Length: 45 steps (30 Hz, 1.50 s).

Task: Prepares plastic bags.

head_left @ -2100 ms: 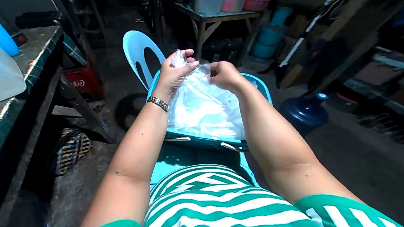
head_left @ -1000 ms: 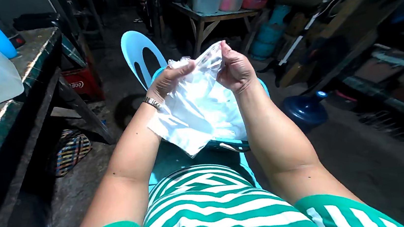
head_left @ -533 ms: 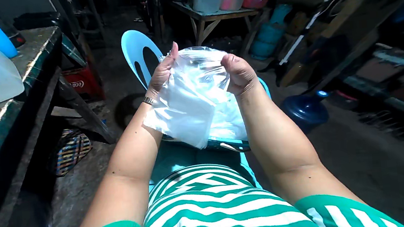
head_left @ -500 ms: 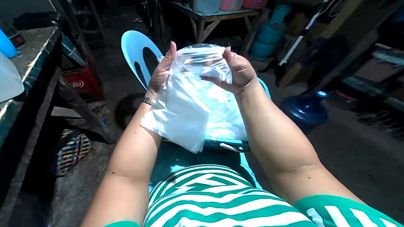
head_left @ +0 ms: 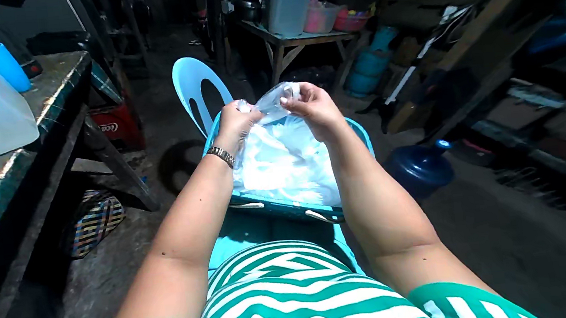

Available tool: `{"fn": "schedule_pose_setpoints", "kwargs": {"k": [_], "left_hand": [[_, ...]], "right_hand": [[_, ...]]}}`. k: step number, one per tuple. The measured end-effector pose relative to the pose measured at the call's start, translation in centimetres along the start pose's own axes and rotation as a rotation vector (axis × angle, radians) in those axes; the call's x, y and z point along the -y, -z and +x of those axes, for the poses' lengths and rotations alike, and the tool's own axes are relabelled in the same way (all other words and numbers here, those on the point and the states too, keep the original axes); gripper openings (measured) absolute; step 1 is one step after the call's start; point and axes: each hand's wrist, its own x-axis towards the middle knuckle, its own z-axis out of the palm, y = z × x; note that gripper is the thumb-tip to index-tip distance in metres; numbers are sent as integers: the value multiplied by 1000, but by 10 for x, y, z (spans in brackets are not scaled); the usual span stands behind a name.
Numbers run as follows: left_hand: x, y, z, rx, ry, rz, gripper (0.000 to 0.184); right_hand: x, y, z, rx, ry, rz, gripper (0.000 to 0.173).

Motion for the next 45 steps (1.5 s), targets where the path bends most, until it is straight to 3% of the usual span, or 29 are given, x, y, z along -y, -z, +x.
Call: {"fn": "schedule_pose_setpoints", "kwargs": {"k": [2,4,7,10,12,16,22,26,28,29,31,32,35,36,39,45], "left_hand": [[-1,2,1,58,52,162,23],[-1,3,4,127,67,390,27],[0,2,6,242,103,716,34],[2,-4,3,364,147,871,40],[0,-4,1,377,101,861,38],[-3,2,3,213,-48,593,36],[-5,2,-3,48,-251,-63,43],[-12,2,-7,10,-220,-364,39],[-11,3,-5,32,-231,-385,35],[-10,4,-4,55,-238,-380,35],[-9,2,-4,90,-249,-357,34],[-9,1,-5,99,-252,-352,33],[-9,0,-10,113,-255,-366,18],[-8,0,-11,129,-264,-363,11],[-6,2,-9,183,-239,-294,21],[-9,2,-10,173,-105,-263,17]], "right_hand": [[-6,-1,6,-104,-28,-455,52],[-11,-4,10,-23,-72,-721,41],[-39,-11,14,298,-181,-990,26],[-57,-20,14,735,-340,-1178,27],[-49,-24,13,834,-377,-1214,27],[-26,-16,12,670,-313,-1124,24],[3,-5,0,442,-203,-1207,42],[6,-3,-3,141,-20,-833,20],[10,-7,-5,63,-21,-587,23],[9,-9,-6,50,-33,-427,32],[9,-12,-8,113,-98,-143,51],[11,-12,-9,165,-141,-79,51],[8,-14,-10,214,-82,-129,14],[6,-13,-9,201,-47,-165,10],[6,-11,-6,108,-20,-211,12],[0,-11,-3,-61,48,-234,14]]}}
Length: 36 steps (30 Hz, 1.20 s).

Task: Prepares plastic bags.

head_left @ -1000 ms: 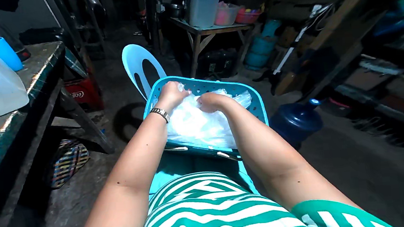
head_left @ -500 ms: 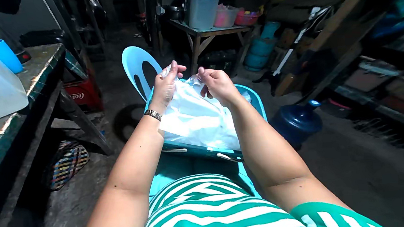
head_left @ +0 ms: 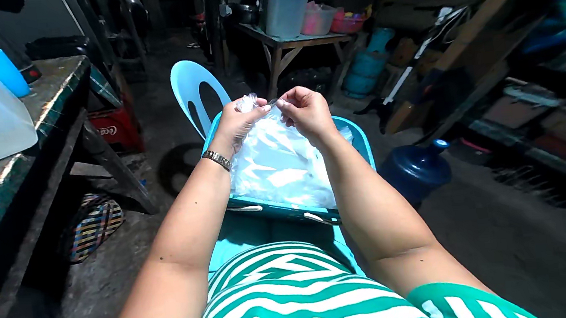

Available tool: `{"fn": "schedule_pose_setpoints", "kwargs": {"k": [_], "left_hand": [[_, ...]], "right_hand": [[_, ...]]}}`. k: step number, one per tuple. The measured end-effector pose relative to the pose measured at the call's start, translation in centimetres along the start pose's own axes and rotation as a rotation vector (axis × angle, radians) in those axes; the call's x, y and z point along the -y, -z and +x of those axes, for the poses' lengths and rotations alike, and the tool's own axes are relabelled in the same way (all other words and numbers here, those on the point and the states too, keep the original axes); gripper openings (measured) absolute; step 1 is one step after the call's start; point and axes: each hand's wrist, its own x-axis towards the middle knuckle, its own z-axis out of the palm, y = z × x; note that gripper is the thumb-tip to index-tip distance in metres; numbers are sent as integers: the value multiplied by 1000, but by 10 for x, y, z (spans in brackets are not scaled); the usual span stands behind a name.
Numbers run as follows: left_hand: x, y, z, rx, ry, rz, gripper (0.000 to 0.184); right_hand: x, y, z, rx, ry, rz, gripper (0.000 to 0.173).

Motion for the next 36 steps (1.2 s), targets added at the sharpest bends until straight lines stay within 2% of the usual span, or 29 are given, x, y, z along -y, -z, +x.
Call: {"fn": "schedule_pose_setpoints", "kwargs": {"k": [4,7,10,13,14,15,17,19,20,22,23,25,27,28,30,32,34,36], "left_hand": [[0,2,1,-57,10,-29,22],[-5,0,-3,-60,36,-78,10],[-6,4,-8,132,14,-103,7],[-5,10,-9,422,42,-75,32],[-5,11,-10,470,69,-65,36],[-6,10,-11,481,88,-60,31],[-7,10,-11,439,84,-106,13],[-6,12,-11,375,40,-239,19],[-8,13,-11,325,26,-324,26],[-12,13,-13,252,35,-485,35],[-13,13,-15,247,40,-549,37],[-11,15,-18,291,2,-541,31],[-3,19,-16,408,-45,-446,15],[-1,21,-14,481,-40,-396,14],[-2,22,-14,560,-22,-313,24],[-2,21,-15,524,-59,-330,10],[-3,18,-17,408,-57,-444,26],[-7,16,-17,326,0,-525,39]], "right_hand": [[1,0,0,-31,-56,-76,20],[3,-1,1,-35,-115,-76,23],[-1,-3,2,-79,-151,216,20],[2,-2,3,-159,-224,693,18],[4,-1,3,-176,-265,772,20],[5,-1,3,-163,-298,784,22],[7,0,2,-77,-332,657,31],[9,4,-2,113,-324,536,47],[7,7,-5,241,-274,530,45],[1,10,-6,389,-132,542,17],[0,10,-6,396,-98,579,13],[2,9,-8,321,-83,687,16],[2,9,-6,224,-120,852,22],[3,9,-5,186,-156,899,26],[6,10,-4,164,-251,858,30],[11,9,-5,212,-317,680,37],[9,11,-11,360,-223,565,38],[-2,13,-12,507,-41,604,14]]}}
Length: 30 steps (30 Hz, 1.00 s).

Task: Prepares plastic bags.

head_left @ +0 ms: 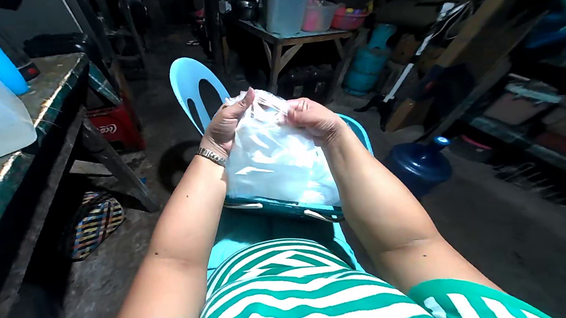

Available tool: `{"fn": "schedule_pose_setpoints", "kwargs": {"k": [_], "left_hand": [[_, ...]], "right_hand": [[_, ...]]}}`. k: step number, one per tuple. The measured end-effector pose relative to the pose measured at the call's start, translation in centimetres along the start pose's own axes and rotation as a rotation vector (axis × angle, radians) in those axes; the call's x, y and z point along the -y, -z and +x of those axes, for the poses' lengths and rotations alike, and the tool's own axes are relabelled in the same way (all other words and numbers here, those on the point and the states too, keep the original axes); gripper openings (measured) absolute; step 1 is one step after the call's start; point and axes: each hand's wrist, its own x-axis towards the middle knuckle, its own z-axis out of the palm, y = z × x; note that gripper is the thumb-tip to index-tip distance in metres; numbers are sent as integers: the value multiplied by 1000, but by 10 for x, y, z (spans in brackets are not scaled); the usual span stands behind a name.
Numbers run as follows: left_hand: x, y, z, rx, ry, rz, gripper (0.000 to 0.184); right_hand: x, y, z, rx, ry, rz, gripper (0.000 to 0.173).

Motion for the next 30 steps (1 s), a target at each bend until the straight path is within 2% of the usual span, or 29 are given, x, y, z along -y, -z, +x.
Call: {"fn": "schedule_pose_setpoints", "kwargs": {"k": [1,3,5,6,7,8,9,11,13,14,16,17,18,21,24,26,27,28,30], "left_hand": [[-1,-1,0,-1,10,-37,44],[-1,3,0,58,8,-56,44],[3,9,-2,109,-21,21,18],[5,11,-1,131,-31,65,20],[5,9,1,125,-46,123,29],[5,7,4,74,-67,218,31],[5,4,7,-47,-74,284,30],[11,0,18,-408,-88,413,28],[14,1,24,-608,-96,602,22],[13,2,25,-629,-80,710,20],[11,5,23,-591,3,907,20],[11,6,23,-543,62,982,20],[12,6,24,-489,108,1051,21],[11,5,26,-408,136,1209,31],[12,5,25,-449,61,1157,31],[13,5,24,-458,13,1077,27],[14,5,24,-457,-11,1046,29],[14,6,23,-453,-36,1022,32],[16,6,24,-458,-95,970,38]], "right_hand": [[-3,3,1,53,54,32,2],[-8,5,3,8,138,116,8],[-10,8,6,-101,162,293,15],[-7,7,8,-169,149,362,25],[-5,7,10,-212,129,407,32],[-4,7,11,-230,99,411,35],[-4,7,13,-224,65,376,37],[-8,7,13,-192,6,268,33],[-5,2,13,-192,-29,170,14],[-3,-1,14,-242,-22,125,15],[-2,-4,17,-378,17,-34,53],[-5,-1,20,-433,35,-168,62],[-8,4,22,-446,35,-341,59],[-25,16,26,-356,-123,-862,29],[-50,16,27,-49,-378,-1163,26],[-61,3,22,125,-573,-1062,28],[-62,-4,17,90,-672,-875,35],[-61,-9,14,45,-709,-730,37],[-67,-2,19,59,-641,-708,35]]}}
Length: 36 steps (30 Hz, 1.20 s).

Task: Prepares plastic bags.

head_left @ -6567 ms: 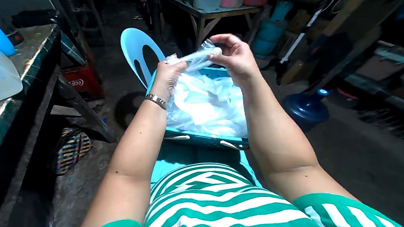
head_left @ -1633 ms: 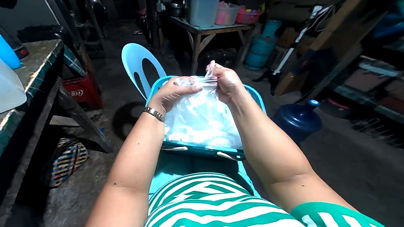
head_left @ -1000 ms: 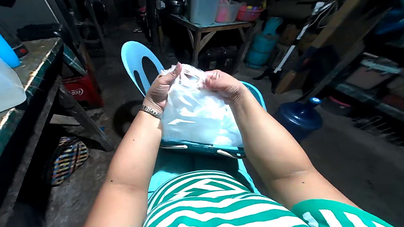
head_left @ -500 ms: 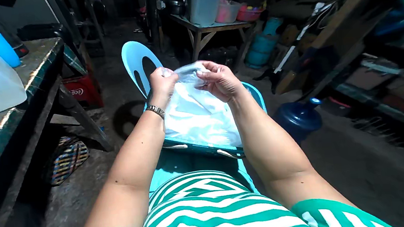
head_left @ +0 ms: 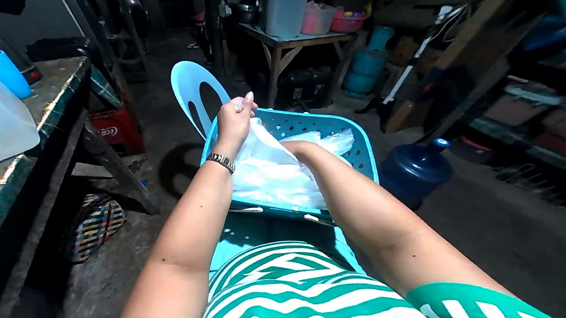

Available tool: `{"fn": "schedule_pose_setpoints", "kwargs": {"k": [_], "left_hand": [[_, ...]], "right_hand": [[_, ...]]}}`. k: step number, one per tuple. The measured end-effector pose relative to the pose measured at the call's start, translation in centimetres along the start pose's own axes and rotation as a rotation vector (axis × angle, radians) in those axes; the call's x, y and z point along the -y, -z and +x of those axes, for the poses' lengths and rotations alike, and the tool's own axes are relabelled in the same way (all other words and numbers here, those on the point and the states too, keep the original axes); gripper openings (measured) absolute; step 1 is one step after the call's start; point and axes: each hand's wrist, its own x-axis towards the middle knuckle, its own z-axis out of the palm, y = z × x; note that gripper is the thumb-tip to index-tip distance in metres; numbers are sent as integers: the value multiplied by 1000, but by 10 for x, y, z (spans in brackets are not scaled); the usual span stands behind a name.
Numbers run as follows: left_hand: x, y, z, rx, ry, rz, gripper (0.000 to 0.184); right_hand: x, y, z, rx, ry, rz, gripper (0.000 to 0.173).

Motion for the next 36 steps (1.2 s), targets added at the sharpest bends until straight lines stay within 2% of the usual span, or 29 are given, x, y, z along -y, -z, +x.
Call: {"fn": "schedule_pose_setpoints", "kwargs": {"k": [2,4,7,9,12,13,15,17,18,19,21,22,23,26,28,31,33,36], "left_hand": [[-1,-1,0,-8,-15,-108,42],[-1,-3,1,6,-23,-252,42],[-2,-5,0,60,-35,-424,41],[-4,-4,0,64,-31,-479,41],[-7,-2,-1,40,-9,-519,36],[-7,-2,-1,43,-7,-523,35],[-7,-3,-1,57,-14,-520,35],[-5,-4,0,68,-30,-513,34],[-4,-4,0,70,-41,-510,33],[-4,-4,-1,68,-56,-511,29],[-5,-3,-3,63,-104,-523,17],[-5,-2,-4,74,-141,-527,18],[-5,-1,-4,89,-173,-529,26],[0,0,-2,162,-222,-580,42],[0,2,-1,223,-233,-642,44],[-2,2,-1,271,-242,-702,44],[-3,2,-3,262,-228,-699,43],[-4,3,-6,220,-182,-601,45]], "right_hand": [[2,13,5,-42,67,-239,32],[10,23,1,-170,62,-421,27],[16,31,-11,-413,149,-372,13],[20,37,-17,-501,233,-303,11],[26,42,-26,-552,312,-52,12],[28,42,-28,-567,335,70,16],[29,39,-28,-588,405,324,40],[33,37,-32,-484,450,476,64],[35,37,-35,-415,461,475,68],[37,36,-38,-356,457,454,65],[39,32,-41,-308,433,425,35],[40,31,-40,-317,429,419,25],[40,31,-40,-342,425,424,24],[40,33,-37,-433,379,516,37],[39,34,-37,-389,370,517,34],[41,28,-37,-383,396,411,19],[42,28,-37,-473,442,387,14],[36,34,-33,-640,479,339,17]]}}
